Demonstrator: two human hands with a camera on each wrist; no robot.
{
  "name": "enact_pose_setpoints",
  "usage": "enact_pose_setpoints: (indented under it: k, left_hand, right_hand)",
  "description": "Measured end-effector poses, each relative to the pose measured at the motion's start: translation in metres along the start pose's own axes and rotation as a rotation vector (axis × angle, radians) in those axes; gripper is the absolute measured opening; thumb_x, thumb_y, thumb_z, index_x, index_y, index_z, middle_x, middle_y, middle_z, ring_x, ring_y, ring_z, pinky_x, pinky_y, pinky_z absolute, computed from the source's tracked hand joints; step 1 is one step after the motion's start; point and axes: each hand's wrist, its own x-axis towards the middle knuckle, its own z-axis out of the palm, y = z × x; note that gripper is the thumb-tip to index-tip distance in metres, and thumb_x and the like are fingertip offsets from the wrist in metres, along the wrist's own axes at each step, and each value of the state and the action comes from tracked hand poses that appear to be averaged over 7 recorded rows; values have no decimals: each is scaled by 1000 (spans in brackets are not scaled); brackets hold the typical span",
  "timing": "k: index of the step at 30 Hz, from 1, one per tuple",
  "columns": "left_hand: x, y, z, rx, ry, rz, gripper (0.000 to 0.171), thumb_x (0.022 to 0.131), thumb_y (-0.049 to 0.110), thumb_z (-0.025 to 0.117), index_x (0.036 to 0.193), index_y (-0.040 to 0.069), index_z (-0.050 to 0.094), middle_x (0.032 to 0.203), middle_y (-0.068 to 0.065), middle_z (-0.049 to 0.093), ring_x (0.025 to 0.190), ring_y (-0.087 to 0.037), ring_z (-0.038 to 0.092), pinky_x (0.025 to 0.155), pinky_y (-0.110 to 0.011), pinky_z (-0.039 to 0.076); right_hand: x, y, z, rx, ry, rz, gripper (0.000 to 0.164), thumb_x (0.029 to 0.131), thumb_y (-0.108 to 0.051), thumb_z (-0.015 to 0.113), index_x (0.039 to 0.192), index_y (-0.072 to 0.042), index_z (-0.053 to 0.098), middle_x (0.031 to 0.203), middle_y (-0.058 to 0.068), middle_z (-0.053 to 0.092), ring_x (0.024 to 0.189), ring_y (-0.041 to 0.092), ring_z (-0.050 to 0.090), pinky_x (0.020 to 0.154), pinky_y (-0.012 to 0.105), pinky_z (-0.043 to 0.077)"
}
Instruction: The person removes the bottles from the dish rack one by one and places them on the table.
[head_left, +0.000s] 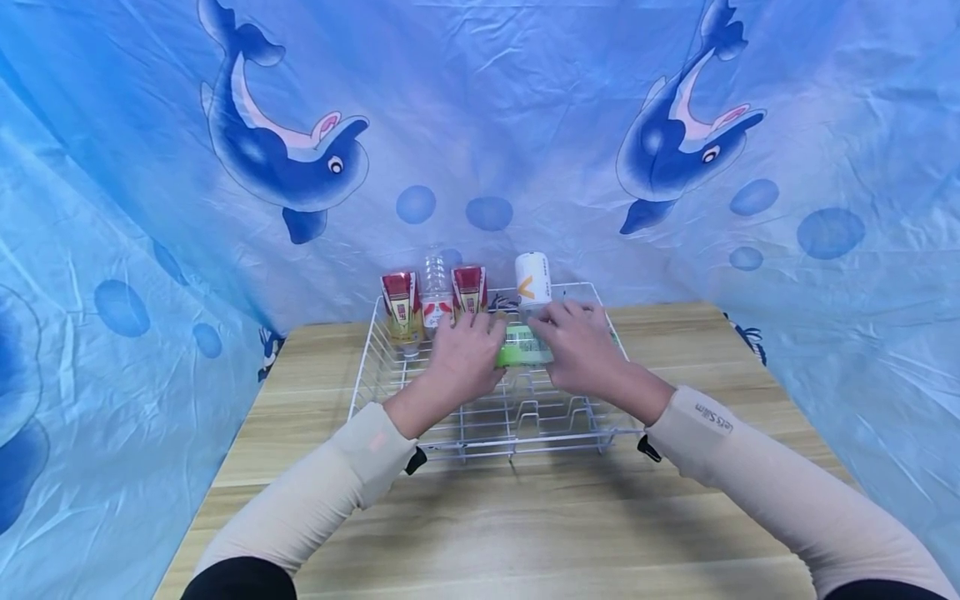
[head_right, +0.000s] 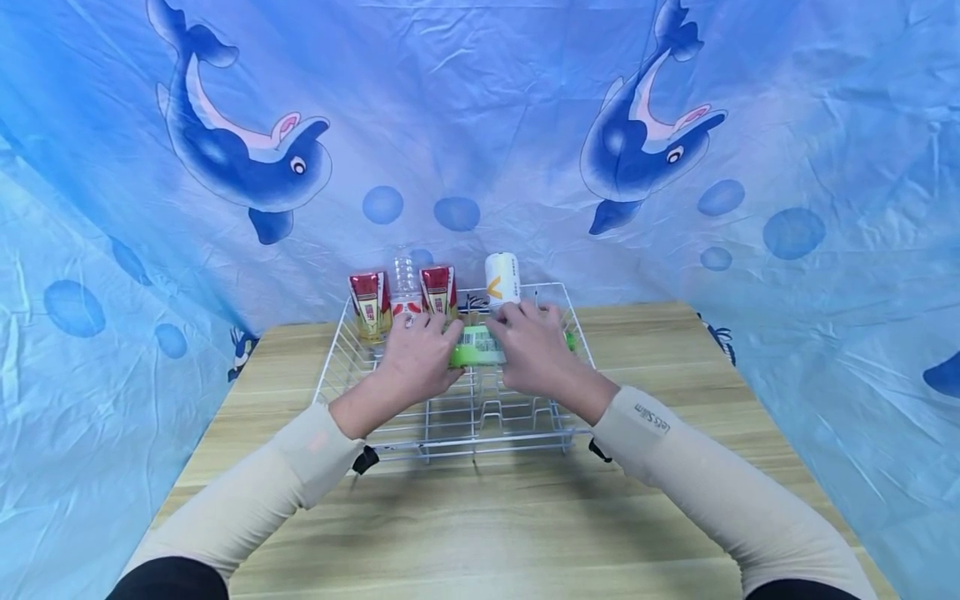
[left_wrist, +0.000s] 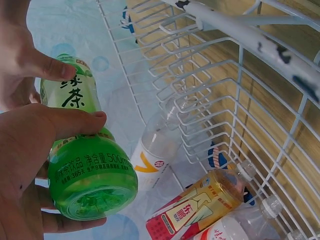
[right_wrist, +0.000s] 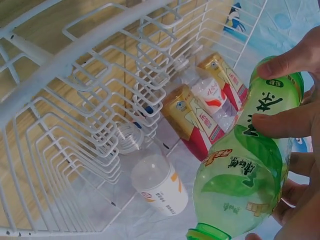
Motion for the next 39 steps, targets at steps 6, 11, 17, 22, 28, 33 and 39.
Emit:
enact_pose_setpoints:
  k: [6,11,17,22,28,33,39]
  left_hand:
    - [0,-4,0,-35,-14,-25,70,77,53,80,132,14,61,120,-11,66,102,-31,62,80,-46,51]
    - [0,-7,2,-57,-56,-48,74,77,55,80,135,14,59,122,-11,65,103,-31,62,80,-46,51]
    - [0,-11,4,-64,-103,-74,74,79,55,78,136,13,58,123,-12,64,106,-32,62,83,-49,50]
    - [-1,-15,6,-73,-88,-92,74,78,56,79,135,13,60,122,-12,65,104,-32,62,83,-50,50]
    - [-4,-18,11,-76,-79,-96,75,78,56,79,134,11,60,123,-13,65,104,-33,62,84,-50,51]
    - [-5,-20,14,-89,-71,-95,74,78,57,80,132,10,61,120,-13,65,101,-32,62,84,-48,50]
    - [-7,-21,15,-113,-98,-110,75,79,55,80,134,10,59,121,-13,65,104,-32,61,86,-48,49]
  right_hand:
    - [-2,-5,1,-44,16,7,69,70,-6,78,137,-9,63,128,11,60,121,36,50,106,69,30]
    - [-4,-9,2,-72,81,11,64,70,-4,78,132,-10,66,128,15,59,127,41,46,109,76,17]
    - [-5,-9,4,-86,101,13,62,70,-2,75,130,-13,67,129,17,57,130,43,43,108,77,19]
    - [-6,-5,4,-71,89,47,66,70,1,73,133,-16,65,131,19,55,131,44,41,106,78,21]
    - [-7,0,5,-65,98,52,65,67,1,73,130,-15,67,130,20,56,131,45,41,107,76,22]
    - [-7,2,4,-51,119,43,66,66,4,70,129,-15,68,129,20,56,129,44,40,106,75,22]
    - [-6,2,1,-38,99,64,67,66,0,75,130,-18,67,132,20,54,131,43,38,106,74,20]
